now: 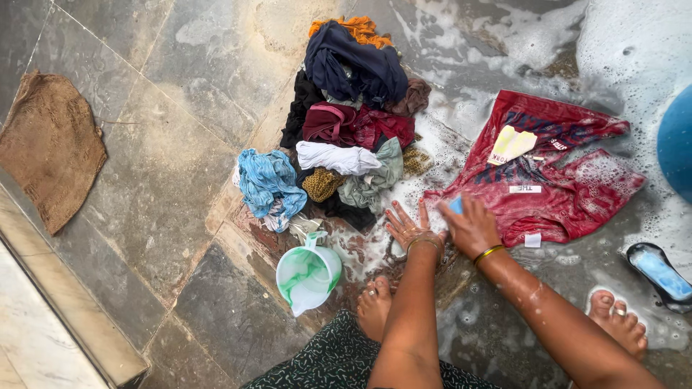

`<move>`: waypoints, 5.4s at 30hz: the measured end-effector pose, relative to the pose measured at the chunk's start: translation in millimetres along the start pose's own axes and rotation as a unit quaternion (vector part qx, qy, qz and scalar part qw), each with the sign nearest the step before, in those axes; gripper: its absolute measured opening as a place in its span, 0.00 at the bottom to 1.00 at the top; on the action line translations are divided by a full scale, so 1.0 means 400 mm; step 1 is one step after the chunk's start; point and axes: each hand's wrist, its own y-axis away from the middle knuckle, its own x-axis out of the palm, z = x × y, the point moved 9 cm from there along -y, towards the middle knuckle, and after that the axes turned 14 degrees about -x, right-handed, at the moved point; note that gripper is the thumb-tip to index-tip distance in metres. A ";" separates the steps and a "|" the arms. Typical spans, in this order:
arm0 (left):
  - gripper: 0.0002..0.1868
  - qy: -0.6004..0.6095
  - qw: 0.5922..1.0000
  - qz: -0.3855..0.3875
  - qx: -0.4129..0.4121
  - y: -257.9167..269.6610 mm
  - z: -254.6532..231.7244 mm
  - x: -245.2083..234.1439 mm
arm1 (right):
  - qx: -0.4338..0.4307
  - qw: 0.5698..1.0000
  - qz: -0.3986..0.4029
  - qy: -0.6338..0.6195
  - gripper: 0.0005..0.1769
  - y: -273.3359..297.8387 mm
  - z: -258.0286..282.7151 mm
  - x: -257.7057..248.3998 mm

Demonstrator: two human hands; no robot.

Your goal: The person washes laundry by hand on the floor, scrubbing a red shirt with a blue bar of soap, wringing out a white tank top, and spreading it flat to scrub it with soap.

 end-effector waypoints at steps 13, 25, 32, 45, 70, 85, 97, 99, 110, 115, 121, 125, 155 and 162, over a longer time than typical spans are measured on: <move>0.55 0.070 0.994 -0.078 0.033 0.021 0.003 -0.014 | 0.364 0.929 0.052 -0.035 0.39 0.298 -0.757 0.002; 0.38 0.138 0.890 -0.269 0.342 0.135 -0.221 0.132 | 0.230 0.971 0.062 -0.026 0.36 0.329 -0.321 -0.018; 0.30 0.071 0.915 -0.273 0.290 0.072 -0.192 0.081 | 0.255 0.945 0.206 -0.003 0.21 0.453 -0.406 0.122; 0.37 0.164 0.933 -0.279 0.157 0.136 0.115 -0.012 | -0.013 0.982 0.191 -0.004 0.20 0.211 -0.015 -0.088; 0.90 -0.006 0.998 0.008 0.055 0.077 0.000 0.090 | -0.008 1.000 -0.003 0.017 0.16 0.048 -0.107 0.016; 0.77 -0.062 0.994 0.062 0.057 0.108 0.005 0.055 | -0.204 0.976 -0.069 -0.028 0.19 -0.031 0.046 0.011; 0.81 -0.083 0.994 0.049 0.052 0.119 0.008 0.020 | -0.226 0.973 -0.039 -0.015 0.20 -0.086 0.098 -0.004; 0.83 -0.059 0.996 0.046 0.048 0.105 0.003 0.025 | -0.300 0.951 -0.077 0.010 0.23 -0.099 0.176 -0.019; 0.89 0.045 0.997 0.040 0.045 0.102 0.007 0.020 | -0.146 0.989 -0.018 -0.004 0.17 -0.276 -0.077 -0.110; 0.86 -0.077 0.993 0.060 0.060 0.120 0.002 0.039 | -0.359 0.933 -0.011 -0.022 0.19 -0.195 0.160 -0.082; 0.86 -0.008 0.998 0.039 0.057 0.121 0.015 0.028 | -0.053 0.997 -0.023 0.047 0.18 -0.414 -0.143 -0.200; 0.87 -0.011 0.997 0.052 0.050 0.117 0.015 0.020 | -0.163 0.986 0.010 0.021 0.15 -0.295 0.026 -0.101; 0.87 0.013 0.998 0.034 0.053 0.133 0.021 0.009 | 0.151 0.981 -0.121 0.010 0.15 0.145 -0.394 -0.125; 0.87 -0.016 0.999 0.016 0.039 0.086 0.004 0.032 | -0.104 0.991 -0.074 -0.033 0.18 0.082 0.075 -0.013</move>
